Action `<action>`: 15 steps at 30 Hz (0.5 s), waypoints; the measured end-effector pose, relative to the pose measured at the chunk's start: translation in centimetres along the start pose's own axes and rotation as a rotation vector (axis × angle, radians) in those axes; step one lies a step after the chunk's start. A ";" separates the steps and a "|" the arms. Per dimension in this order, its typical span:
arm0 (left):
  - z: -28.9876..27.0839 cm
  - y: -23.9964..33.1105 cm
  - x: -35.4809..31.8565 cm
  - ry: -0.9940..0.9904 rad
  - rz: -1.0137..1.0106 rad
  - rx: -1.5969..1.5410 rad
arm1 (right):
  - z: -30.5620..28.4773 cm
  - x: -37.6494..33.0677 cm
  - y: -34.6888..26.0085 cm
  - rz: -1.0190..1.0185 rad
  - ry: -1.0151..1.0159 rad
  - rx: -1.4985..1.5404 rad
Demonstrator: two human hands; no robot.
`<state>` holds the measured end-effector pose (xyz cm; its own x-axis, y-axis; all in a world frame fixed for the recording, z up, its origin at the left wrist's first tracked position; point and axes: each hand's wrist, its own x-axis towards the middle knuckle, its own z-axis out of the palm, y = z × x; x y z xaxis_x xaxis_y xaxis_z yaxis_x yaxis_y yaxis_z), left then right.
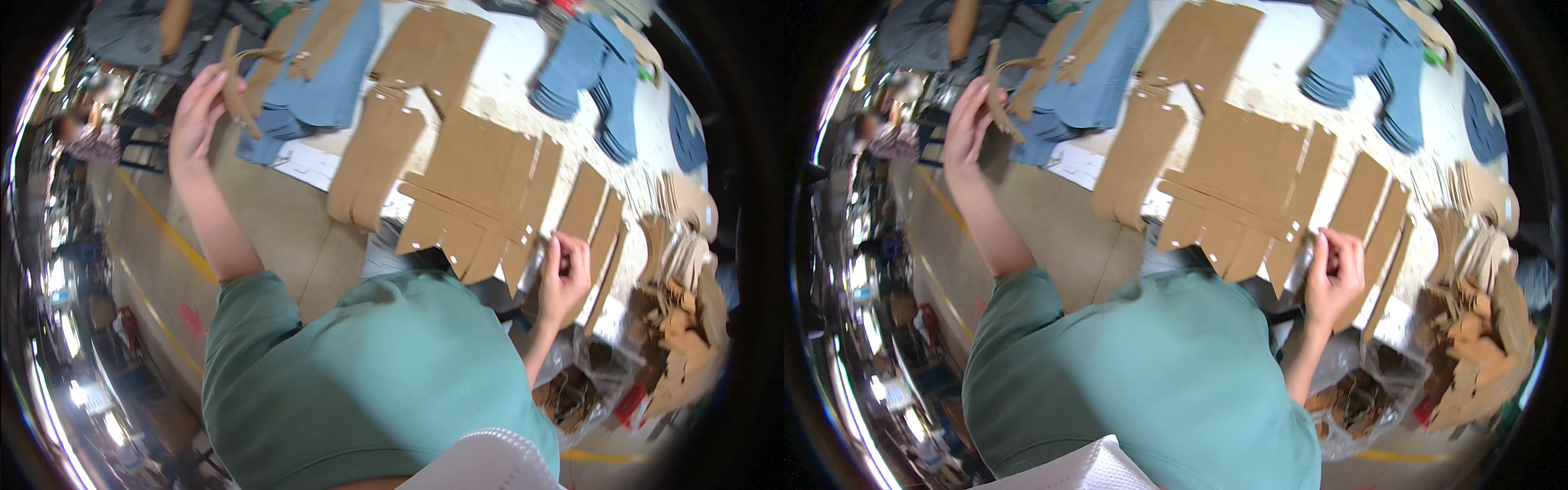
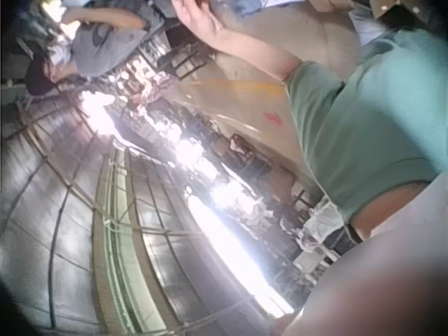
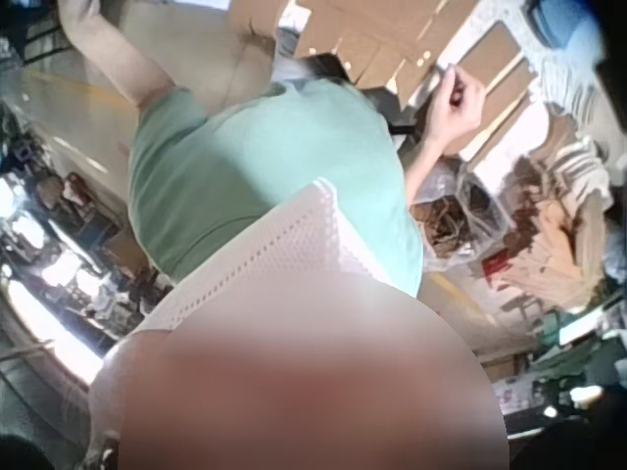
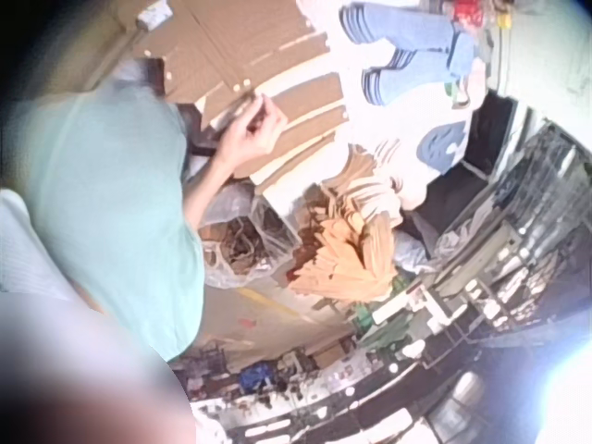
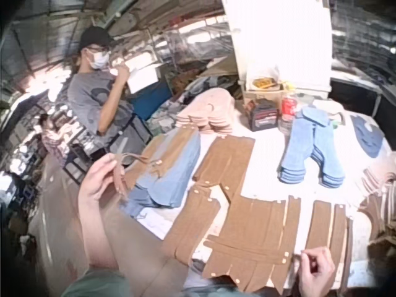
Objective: The person arranges brown cardboard pattern pieces on a table and secures them with small white pins. They repeatedly pick up pieces, align them, and insert pins to hold them in place.
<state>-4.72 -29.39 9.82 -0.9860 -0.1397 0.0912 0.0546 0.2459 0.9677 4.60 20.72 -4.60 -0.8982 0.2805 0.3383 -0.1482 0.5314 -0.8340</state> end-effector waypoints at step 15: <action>-2.9 -6.3 12.0 0.076 -0.241 0.119 | -0.2 -0.4 0.2 -0.033 0.020 -0.041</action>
<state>-16.40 -35.35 5.49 -0.9534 -0.2782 -0.1166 -0.2034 0.3075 0.9296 4.99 20.85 -4.82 -0.8847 0.2782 0.3740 -0.1598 0.5727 -0.8040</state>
